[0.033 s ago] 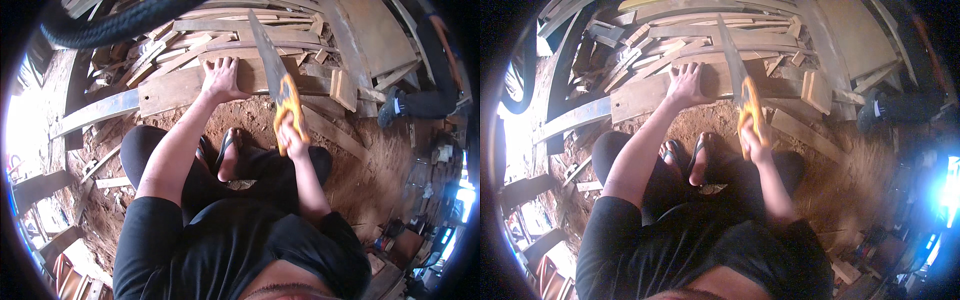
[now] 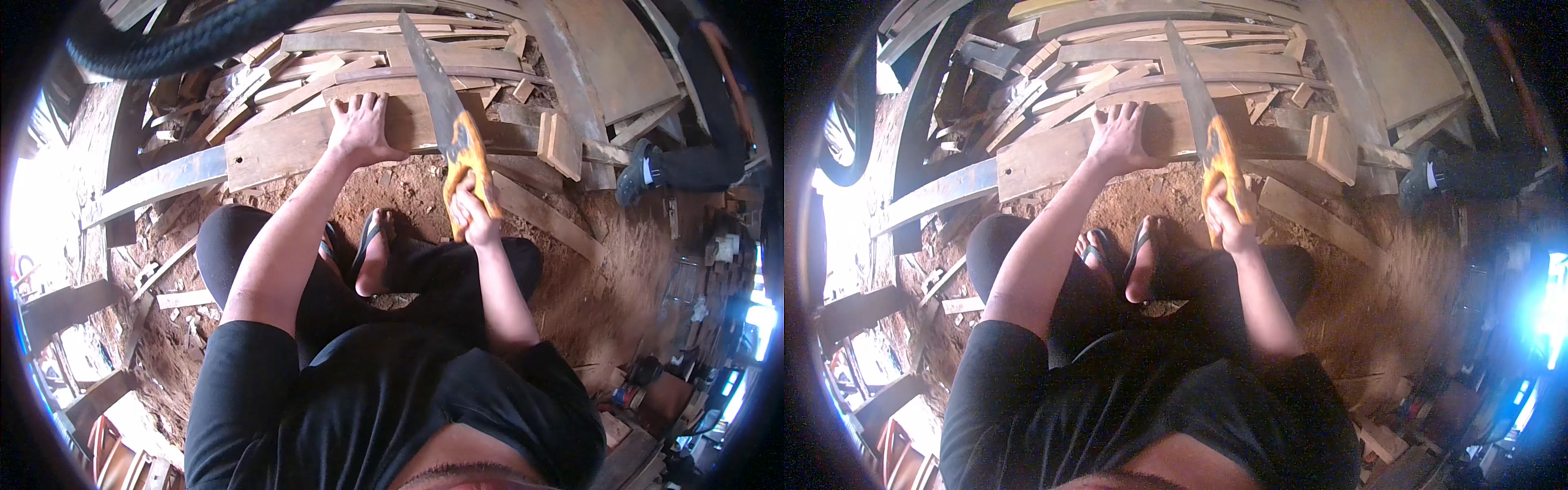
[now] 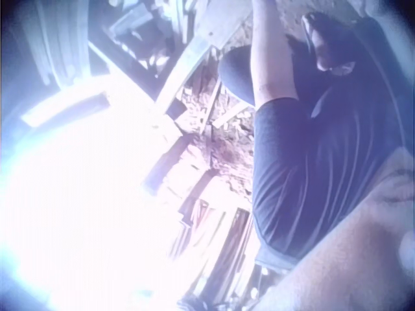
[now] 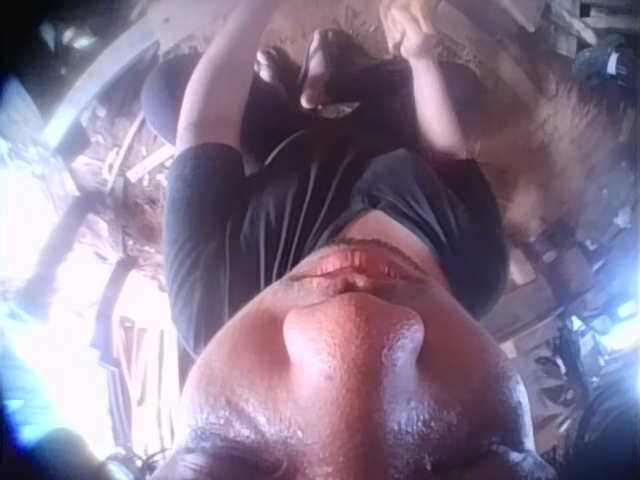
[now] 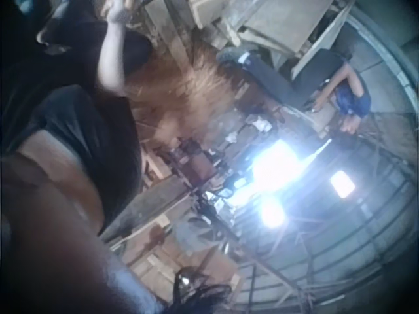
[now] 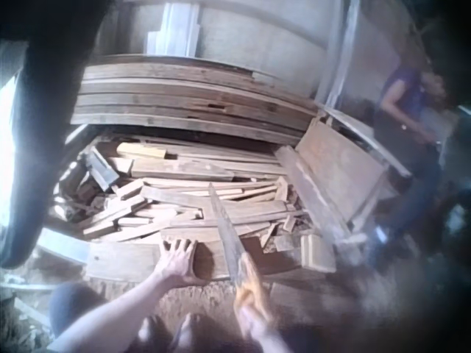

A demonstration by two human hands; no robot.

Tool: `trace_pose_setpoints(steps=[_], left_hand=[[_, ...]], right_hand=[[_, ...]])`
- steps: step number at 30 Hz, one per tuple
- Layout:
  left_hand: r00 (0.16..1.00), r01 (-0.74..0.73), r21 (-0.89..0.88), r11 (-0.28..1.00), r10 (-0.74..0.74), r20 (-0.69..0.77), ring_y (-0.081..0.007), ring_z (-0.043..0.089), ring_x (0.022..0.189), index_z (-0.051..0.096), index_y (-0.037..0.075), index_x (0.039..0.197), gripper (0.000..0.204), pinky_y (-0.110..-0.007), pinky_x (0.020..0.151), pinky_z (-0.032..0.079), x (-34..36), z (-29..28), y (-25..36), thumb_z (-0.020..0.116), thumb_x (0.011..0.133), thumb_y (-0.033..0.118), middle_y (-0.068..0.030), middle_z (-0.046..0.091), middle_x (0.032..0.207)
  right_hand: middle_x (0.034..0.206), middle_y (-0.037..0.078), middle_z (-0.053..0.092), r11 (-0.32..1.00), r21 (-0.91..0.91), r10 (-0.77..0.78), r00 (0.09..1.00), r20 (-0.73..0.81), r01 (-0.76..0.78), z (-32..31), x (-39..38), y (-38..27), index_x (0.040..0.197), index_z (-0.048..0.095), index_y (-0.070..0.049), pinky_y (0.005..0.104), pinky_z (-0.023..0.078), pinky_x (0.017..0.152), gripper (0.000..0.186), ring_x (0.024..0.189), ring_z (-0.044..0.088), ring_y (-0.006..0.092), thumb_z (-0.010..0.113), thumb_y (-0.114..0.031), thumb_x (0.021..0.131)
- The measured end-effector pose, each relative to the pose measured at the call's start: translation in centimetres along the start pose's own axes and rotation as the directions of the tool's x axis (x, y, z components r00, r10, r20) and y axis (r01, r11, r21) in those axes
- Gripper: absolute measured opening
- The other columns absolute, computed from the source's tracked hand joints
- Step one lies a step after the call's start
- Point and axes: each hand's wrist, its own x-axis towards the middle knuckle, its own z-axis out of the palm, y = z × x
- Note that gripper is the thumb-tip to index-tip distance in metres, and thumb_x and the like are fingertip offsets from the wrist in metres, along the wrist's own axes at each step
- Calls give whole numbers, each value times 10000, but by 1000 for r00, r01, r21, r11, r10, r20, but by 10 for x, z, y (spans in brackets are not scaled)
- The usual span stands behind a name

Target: The person uses a hand saw to cut a wooden plank resting on a pile of wood scraps. They hold the plank steady with one hand while sawing with the other, pausing briefly to adjust their position before continuing the cut.

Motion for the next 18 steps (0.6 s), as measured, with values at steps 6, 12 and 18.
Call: trace_pose_setpoints(steps=[6, 12, 18], left_hand=[[1000, 15, 10, 1000, -15, 19, -378, 411, 1456, 346, 31, 1602, 1331, -696, 1186, 233, 6, -3, -3, 871, 578, 700, -183, 488, 1490], [1000, 0, 29, 1000, 0, -26, -372, 411, 1456, 349, 38, 1605, 1325, -696, 1188, 234, 7, 5, -4, 883, 575, 679, -178, 484, 1499], [1000, 2, 3, 1000, -2, -4, -363, 419, 1450, 349, 43, 1602, 1331, -698, 1195, 222, 6, -1, -5, 883, 575, 699, -177, 479, 1501]], right_hand=[[717, -6, 487, 986, -151, -75, 997, -28, 70, 6, -42, 5, 898, 503, -87, 228, 376, 459, 140, 485, 438, 52, 605, -24, 971], [615, -30, 418, 997, -76, 24, 999, -49, -28, -4, -59, -10, 923, 511, -78, 218, 357, 451, 113, 461, 407, 50, 589, -89, 1003], [695, -6, 537, 992, -81, -105, 993, -61, 100, 6, 10, 18, 930, 542, -57, 238, 373, 462, 94, 495, 463, 60, 619, -49, 984]])
